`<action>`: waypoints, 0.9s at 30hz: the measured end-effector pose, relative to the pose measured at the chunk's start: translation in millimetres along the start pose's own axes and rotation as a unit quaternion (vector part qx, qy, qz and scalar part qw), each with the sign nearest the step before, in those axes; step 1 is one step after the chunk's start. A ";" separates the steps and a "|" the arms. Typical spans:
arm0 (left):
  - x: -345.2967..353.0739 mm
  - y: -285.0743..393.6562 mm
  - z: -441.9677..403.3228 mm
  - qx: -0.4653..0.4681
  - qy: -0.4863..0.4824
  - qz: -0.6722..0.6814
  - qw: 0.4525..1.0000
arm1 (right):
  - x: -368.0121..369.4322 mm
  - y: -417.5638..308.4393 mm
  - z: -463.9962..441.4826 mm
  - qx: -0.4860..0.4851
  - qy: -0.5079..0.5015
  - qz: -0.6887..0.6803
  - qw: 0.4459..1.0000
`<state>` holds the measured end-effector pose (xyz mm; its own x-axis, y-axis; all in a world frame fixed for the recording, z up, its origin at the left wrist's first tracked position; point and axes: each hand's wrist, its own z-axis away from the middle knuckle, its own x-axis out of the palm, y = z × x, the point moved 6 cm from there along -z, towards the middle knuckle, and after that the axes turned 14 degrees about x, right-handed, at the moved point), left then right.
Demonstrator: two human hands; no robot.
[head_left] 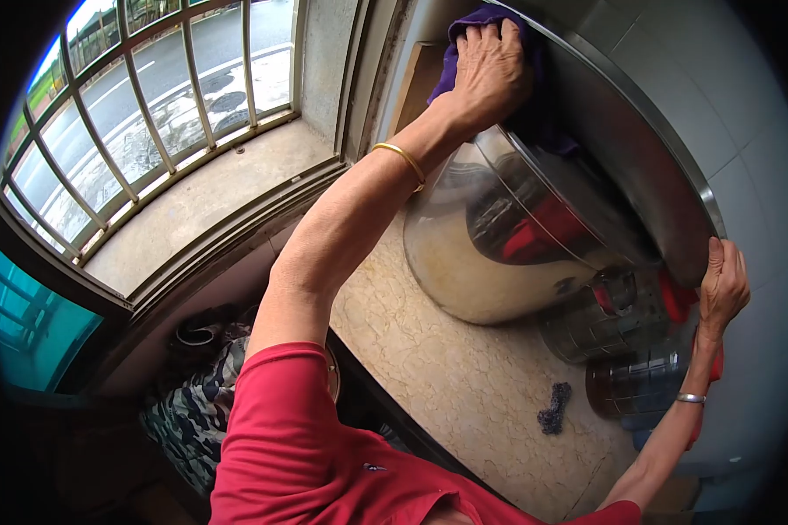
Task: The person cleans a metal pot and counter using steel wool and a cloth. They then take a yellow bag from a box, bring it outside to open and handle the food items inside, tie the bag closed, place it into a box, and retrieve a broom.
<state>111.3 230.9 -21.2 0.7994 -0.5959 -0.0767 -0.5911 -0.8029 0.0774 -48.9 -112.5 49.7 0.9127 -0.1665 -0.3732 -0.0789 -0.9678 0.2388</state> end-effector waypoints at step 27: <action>55.2 -91.0 -23.7 -0.211 -0.314 0.018 0.926 | -12.5 -10.6 0.4 0.004 0.007 -0.023 1.000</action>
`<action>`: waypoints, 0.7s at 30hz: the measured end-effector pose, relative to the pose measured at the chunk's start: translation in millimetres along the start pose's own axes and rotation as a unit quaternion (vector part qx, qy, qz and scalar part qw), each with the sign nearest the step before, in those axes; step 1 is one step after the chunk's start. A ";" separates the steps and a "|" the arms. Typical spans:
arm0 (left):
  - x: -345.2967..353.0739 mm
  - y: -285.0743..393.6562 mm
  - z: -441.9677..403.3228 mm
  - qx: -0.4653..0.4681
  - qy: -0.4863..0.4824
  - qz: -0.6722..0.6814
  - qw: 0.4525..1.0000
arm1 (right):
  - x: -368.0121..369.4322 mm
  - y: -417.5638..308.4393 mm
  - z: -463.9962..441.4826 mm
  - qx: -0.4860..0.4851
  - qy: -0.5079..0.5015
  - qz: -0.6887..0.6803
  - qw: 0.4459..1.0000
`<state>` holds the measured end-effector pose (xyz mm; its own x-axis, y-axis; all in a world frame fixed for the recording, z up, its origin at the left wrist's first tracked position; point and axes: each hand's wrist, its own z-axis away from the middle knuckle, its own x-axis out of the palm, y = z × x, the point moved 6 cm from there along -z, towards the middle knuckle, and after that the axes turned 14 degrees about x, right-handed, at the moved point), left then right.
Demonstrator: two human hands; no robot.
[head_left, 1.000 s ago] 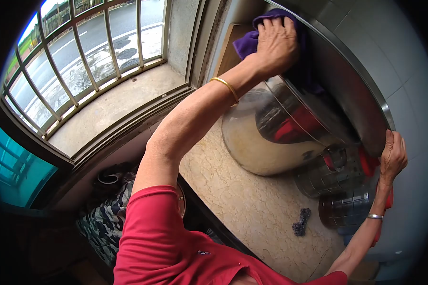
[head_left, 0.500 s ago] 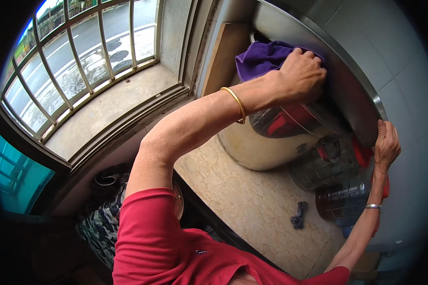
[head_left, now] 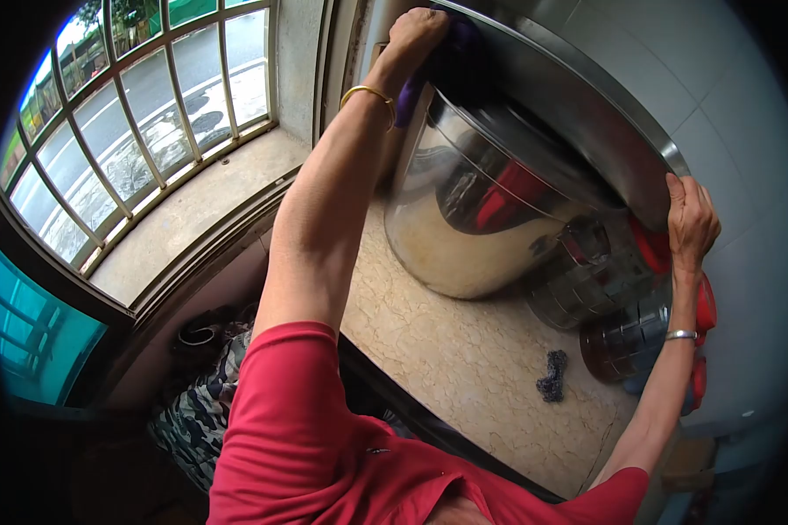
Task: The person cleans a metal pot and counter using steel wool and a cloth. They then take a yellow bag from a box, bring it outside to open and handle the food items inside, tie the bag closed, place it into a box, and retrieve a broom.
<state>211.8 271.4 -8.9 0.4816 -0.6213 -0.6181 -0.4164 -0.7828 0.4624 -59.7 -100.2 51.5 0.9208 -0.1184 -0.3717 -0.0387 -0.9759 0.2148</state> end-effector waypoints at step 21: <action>163.6 407.1 259.9 0.516 0.026 0.078 0.852 | 4.8 31.2 -10.0 0.151 -0.217 -0.160 0.951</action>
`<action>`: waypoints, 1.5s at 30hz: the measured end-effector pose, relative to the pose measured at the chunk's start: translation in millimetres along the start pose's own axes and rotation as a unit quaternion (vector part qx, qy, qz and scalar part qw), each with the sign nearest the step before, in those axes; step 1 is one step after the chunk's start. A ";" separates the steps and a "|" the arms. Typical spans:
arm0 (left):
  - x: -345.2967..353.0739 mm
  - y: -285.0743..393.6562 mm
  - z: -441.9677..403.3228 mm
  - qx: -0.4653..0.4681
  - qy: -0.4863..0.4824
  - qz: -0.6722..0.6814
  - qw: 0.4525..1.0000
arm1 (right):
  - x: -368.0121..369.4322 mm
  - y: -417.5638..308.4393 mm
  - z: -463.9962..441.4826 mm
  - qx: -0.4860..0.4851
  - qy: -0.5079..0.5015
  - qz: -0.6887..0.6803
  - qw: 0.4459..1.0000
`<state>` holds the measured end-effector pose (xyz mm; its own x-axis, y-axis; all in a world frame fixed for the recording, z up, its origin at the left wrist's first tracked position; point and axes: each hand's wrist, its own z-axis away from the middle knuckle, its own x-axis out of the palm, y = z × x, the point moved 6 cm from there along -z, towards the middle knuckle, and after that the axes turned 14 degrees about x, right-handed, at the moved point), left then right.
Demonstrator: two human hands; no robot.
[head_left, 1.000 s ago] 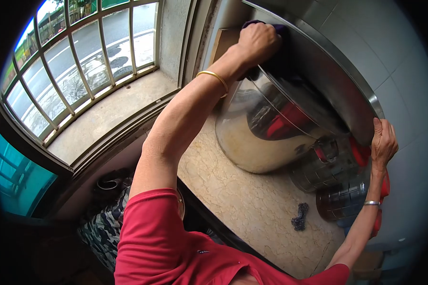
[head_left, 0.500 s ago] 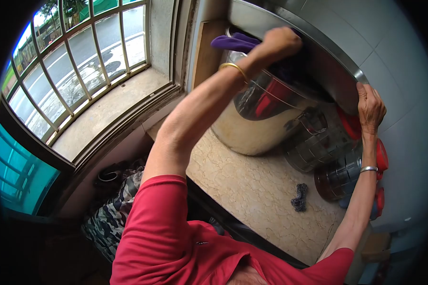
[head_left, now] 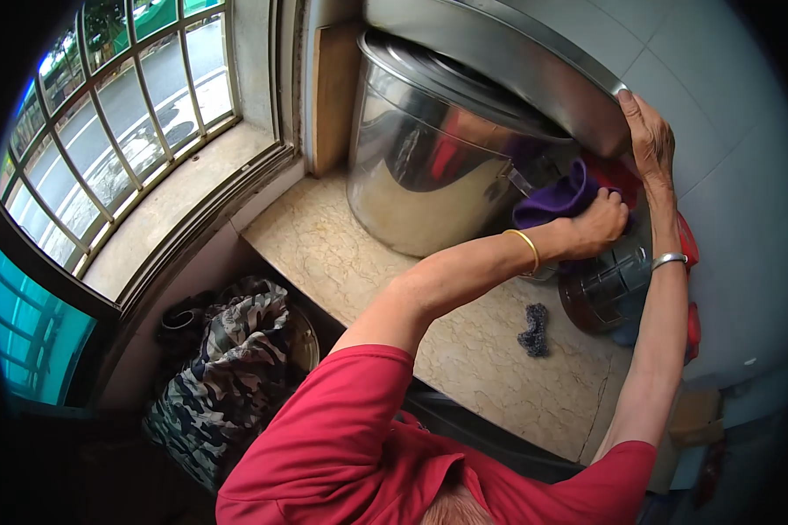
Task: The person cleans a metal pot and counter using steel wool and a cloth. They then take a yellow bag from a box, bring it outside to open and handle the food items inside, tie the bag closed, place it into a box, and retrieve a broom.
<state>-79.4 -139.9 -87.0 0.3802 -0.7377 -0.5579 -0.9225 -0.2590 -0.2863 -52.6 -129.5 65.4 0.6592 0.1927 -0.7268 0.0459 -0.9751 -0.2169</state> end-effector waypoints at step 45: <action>-185.5 -213.6 54.0 -0.002 0.112 -0.098 0.989 | 36.5 28.1 82.3 -0.107 0.219 0.016 0.970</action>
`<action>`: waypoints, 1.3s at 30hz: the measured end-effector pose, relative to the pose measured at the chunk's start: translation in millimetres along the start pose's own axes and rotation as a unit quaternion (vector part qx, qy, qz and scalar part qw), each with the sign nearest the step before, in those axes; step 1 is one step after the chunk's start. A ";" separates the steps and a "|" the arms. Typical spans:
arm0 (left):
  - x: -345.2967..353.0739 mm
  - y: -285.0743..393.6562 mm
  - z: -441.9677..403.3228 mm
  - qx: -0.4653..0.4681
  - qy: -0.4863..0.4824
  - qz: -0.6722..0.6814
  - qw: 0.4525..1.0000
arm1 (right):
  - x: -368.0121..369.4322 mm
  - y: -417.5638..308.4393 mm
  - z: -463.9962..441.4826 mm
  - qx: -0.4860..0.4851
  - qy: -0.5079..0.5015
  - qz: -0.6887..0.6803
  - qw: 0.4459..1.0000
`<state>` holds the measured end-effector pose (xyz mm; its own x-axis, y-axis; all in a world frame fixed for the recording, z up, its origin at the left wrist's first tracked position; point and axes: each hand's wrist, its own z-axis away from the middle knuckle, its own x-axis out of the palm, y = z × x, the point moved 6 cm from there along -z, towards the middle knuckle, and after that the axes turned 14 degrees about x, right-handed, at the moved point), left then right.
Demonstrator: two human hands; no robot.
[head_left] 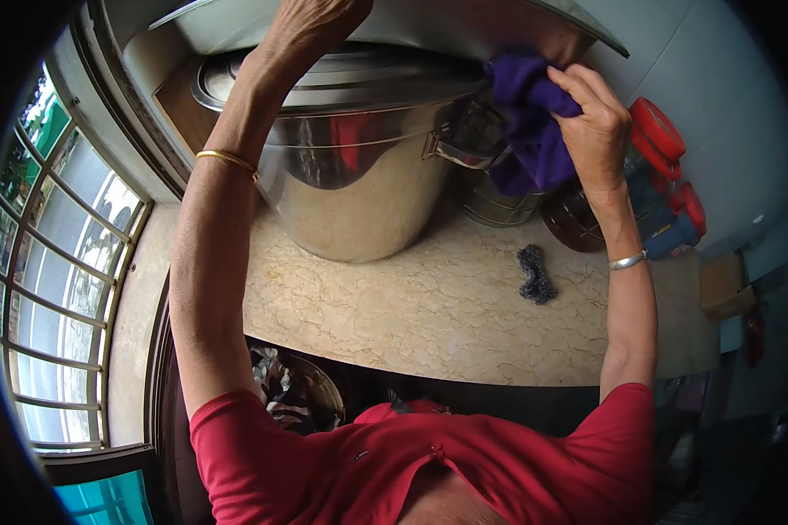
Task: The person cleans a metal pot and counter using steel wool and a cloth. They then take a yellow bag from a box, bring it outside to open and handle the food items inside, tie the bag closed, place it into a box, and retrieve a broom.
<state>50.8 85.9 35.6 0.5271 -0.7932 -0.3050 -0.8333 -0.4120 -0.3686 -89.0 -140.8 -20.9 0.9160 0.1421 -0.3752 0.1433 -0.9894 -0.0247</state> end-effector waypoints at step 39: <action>-45.4 -48.2 44.2 -0.283 0.118 -0.051 0.950 | -86.1 84.8 122.9 0.125 -0.234 0.249 0.932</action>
<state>74.3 161.5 28.4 0.6138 -0.7870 -0.0622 -0.7712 -0.6146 0.1656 -201.7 -240.8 -104.5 0.5735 -0.3073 -0.7593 -0.4002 -0.9139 0.0676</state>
